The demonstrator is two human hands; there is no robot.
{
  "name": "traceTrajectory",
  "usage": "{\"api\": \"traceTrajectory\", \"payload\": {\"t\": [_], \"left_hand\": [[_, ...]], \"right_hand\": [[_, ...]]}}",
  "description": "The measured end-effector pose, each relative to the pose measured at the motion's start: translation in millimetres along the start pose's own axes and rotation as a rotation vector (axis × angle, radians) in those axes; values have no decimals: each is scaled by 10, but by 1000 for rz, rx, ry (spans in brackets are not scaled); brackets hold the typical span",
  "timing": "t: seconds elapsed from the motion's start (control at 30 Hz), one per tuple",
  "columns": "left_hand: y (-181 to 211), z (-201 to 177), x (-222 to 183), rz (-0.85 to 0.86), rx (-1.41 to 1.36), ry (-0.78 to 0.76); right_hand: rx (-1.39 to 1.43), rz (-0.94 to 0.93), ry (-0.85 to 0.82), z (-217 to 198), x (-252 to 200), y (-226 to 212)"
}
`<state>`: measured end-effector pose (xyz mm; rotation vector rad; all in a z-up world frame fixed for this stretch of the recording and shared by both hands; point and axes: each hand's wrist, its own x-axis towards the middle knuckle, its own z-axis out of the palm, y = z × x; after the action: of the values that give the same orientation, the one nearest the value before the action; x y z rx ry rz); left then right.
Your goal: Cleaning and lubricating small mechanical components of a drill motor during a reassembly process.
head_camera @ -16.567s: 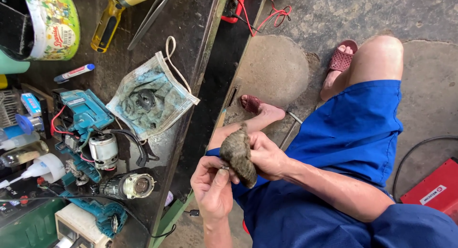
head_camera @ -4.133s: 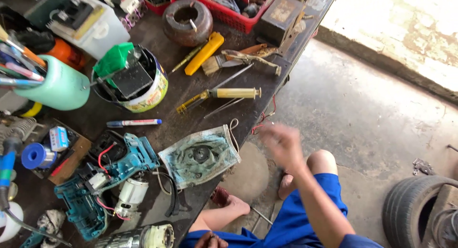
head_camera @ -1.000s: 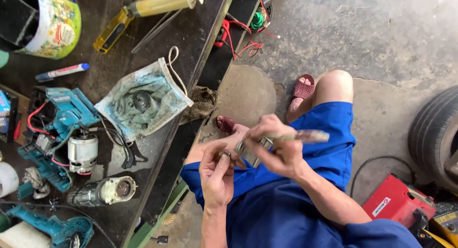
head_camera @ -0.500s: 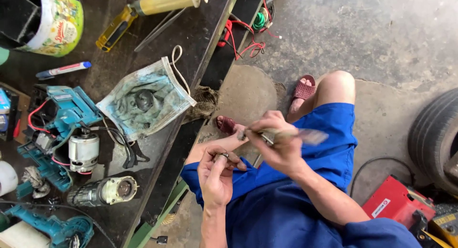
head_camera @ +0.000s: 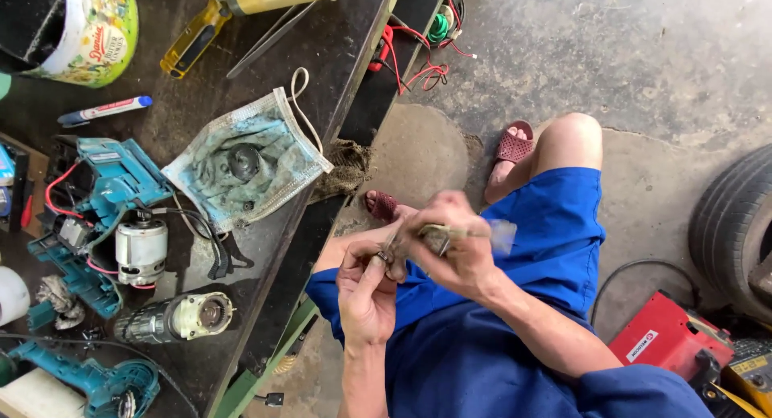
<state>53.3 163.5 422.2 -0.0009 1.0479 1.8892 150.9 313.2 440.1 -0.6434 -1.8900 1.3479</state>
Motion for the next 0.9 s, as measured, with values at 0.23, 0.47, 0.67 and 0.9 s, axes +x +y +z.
{"api": "traceTrajectory", "payload": {"t": [0.23,0.47,0.67,0.9], "left_hand": [[-43,-84,-38,29,28,68],[15,-13,-33,23,72,65],[90,-25,-50,0,108,119],[129,64,-112,151,235,72]], "right_hand": [[129,-84,-104,34,16,-104],[307,-88,29,24,2,-87],[-7,5,74,47,-34,-20],[-144,-21,-14,27,-106,135]]}}
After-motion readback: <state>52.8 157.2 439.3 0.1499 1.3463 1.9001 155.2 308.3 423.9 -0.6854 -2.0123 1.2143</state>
